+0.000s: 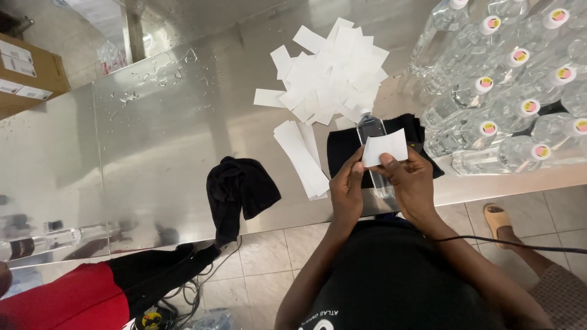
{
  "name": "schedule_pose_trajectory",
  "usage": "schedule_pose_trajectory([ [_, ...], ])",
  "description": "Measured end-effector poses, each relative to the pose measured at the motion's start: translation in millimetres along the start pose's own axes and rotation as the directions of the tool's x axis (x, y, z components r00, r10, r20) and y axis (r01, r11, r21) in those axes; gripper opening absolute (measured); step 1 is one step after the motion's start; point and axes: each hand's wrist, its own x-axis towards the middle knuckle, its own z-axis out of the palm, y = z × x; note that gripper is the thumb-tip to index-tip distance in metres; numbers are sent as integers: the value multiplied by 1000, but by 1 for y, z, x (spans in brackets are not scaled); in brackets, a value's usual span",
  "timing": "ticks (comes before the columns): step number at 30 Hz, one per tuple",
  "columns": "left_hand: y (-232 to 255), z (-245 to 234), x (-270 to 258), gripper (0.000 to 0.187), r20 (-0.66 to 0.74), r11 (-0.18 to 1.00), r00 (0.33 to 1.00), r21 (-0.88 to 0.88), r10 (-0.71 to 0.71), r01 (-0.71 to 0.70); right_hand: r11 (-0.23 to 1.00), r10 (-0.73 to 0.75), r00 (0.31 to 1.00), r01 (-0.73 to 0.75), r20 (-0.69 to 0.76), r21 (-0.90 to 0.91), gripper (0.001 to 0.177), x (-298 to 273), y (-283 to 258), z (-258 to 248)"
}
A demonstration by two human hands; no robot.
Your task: Manually applying adhesive labels to plastic water bottles on a production table.
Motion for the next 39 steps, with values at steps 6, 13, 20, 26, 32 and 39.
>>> schedule_pose_trajectory([
  [6, 7, 3, -5, 57, 11, 990, 996, 101, 93, -94, 999, 17, 1000, -17, 0, -27, 22, -4, 5, -7],
  [13, 2, -2, -1, 40, -59, 998, 998, 59, -5, 9, 1000, 15, 997, -13, 72, -28, 22, -3, 3, -8],
  [20, -2, -3, 19, 37, -378, 910, 843, -309, -383, 275, 942, 173, 983, -184, 65, 280, 28, 3, -3, -12],
  [26, -22, -5, 27, 23, -370, 793, 755, -522, -542, 313, 882, 133, 965, -219, 225, 417, 91, 24, 20, -41],
  [32, -26, 18, 4, 20, -265, 939, 904, -179, -335, 295, 830, -202, 891, 377, 407, -411, 97, 19, 30, -31],
  [39, -10, 18, 11, 28, -217, 944, 938, -253, -269, 212, 997, 27, 995, -34, -94, -73, 49, 21, 31, -19],
])
